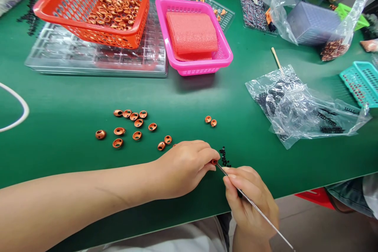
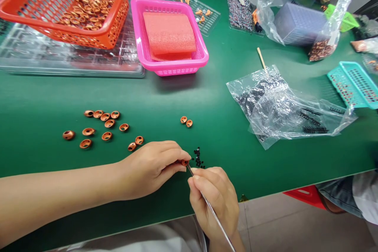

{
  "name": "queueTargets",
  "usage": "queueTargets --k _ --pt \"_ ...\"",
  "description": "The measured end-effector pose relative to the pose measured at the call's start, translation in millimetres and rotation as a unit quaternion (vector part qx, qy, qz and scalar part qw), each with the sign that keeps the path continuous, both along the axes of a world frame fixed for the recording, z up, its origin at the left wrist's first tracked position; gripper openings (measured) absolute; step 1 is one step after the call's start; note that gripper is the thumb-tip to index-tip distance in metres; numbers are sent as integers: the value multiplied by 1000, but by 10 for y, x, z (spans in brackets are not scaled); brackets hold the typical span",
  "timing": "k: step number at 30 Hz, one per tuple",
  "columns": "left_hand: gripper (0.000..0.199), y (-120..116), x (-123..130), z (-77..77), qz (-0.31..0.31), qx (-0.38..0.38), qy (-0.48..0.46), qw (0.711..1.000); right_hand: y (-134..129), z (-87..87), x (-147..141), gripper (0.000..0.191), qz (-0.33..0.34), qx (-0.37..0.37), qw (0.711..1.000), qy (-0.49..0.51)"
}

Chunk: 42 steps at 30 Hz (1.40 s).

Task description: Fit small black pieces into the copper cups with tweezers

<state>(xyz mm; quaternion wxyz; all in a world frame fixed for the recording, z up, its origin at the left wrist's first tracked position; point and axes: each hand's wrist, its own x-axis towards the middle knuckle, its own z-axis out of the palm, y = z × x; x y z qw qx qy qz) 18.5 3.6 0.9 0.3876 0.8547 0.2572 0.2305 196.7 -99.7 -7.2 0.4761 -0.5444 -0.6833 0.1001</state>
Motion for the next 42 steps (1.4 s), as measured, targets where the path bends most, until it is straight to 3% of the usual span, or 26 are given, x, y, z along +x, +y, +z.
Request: queueTargets --k 10,20,42 --pt "14 -25 9 -40 3 24 -8 1000 -7 5 22 37 29 -8 1000 -8" --pt "6 6 30 32 11 -59 0 998 7 22 8 33 13 21 999 -29" --pt "7 22 23 25 4 -77 -17 997 -5 0 -7 26 -16 12 1000 2"
